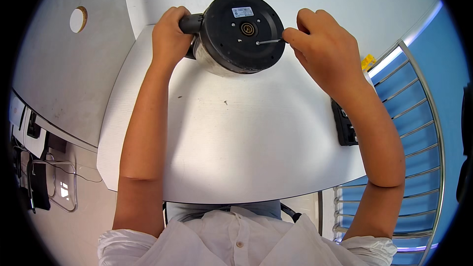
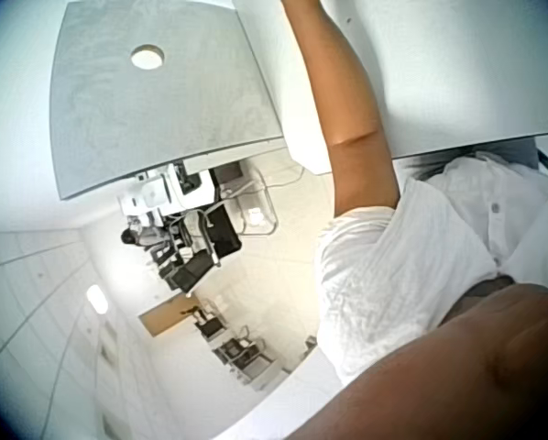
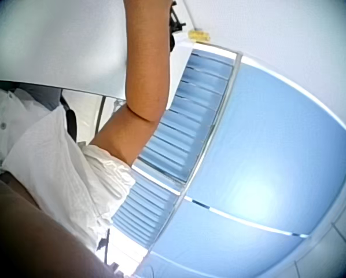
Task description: The person uses a screwdriver to remove screws from the base of a stainless steel electric kettle. They then detach the handle and continue unscrewing components on the kettle's body.
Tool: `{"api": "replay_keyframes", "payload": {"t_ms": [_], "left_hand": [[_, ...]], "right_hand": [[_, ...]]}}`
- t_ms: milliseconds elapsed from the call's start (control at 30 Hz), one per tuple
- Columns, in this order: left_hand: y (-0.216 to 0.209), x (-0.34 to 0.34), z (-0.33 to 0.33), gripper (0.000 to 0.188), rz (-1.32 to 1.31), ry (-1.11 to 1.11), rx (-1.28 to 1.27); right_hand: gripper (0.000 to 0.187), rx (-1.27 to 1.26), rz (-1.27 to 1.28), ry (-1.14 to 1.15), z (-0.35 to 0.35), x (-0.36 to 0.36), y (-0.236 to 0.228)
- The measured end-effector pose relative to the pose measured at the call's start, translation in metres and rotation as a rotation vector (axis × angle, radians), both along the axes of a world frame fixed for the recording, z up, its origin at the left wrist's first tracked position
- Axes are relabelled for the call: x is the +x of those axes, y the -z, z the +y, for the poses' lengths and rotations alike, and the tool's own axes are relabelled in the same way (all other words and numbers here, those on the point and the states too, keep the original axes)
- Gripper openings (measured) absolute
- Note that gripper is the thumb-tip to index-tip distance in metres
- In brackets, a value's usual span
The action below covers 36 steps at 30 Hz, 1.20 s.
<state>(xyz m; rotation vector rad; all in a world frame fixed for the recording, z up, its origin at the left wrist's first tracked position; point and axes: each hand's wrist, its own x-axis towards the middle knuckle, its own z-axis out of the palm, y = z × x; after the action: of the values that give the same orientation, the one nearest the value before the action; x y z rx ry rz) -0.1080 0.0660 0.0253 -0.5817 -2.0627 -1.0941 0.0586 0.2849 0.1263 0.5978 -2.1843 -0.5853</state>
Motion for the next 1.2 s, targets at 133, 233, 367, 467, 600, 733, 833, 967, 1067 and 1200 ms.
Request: {"api": "replay_keyframes", "payload": {"t_ms": [133,233,367,467,600,733,833,967,1067,1200], "left_hand": [[0.001,0.0,-0.001,0.017,0.008,-0.001,0.003],[-0.002,0.002,0.0,0.018,-0.003,-0.003,-0.008],[-0.003,0.004,0.001,0.019,-0.023,0.008,0.004],[-0.003,0.003,0.0,0.02,-0.034,0.008,0.003],[-0.003,0.003,0.001,0.02,-0.005,0.011,0.0],[-0.003,0.003,0.001,0.018,-0.003,0.036,-0.026],[-0.004,0.004,-0.002,0.018,-0.011,0.048,-0.039],[-0.004,0.005,-0.002,0.017,-0.003,0.068,-0.038],[-0.004,0.006,-0.001,0.017,0.002,0.077,-0.039],[-0.006,0.008,0.002,0.017,0.007,0.058,-0.074]], "right_hand": [[0.018,0.014,0.003,-0.007,0.0,-0.002,0.0],[0.016,0.036,-0.004,0.008,-0.001,-0.001,0.0],[0.015,0.054,-0.015,0.025,-0.003,0.0,-0.003],[0.015,0.043,-0.012,0.009,-0.003,-0.002,-0.003],[0.014,0.055,-0.012,-0.032,-0.004,-0.003,-0.005],[0.01,0.104,-0.073,-0.067,-0.009,-0.006,-0.013],[0.003,0.076,-0.22,0.098,-0.008,-0.008,-0.014],[0.004,-0.095,-0.479,0.348,-0.013,-0.01,-0.023],[0.004,-0.123,-0.382,0.263,-0.013,-0.005,-0.021],[0.004,0.062,-0.328,0.144,-0.01,-0.005,-0.025]]}}
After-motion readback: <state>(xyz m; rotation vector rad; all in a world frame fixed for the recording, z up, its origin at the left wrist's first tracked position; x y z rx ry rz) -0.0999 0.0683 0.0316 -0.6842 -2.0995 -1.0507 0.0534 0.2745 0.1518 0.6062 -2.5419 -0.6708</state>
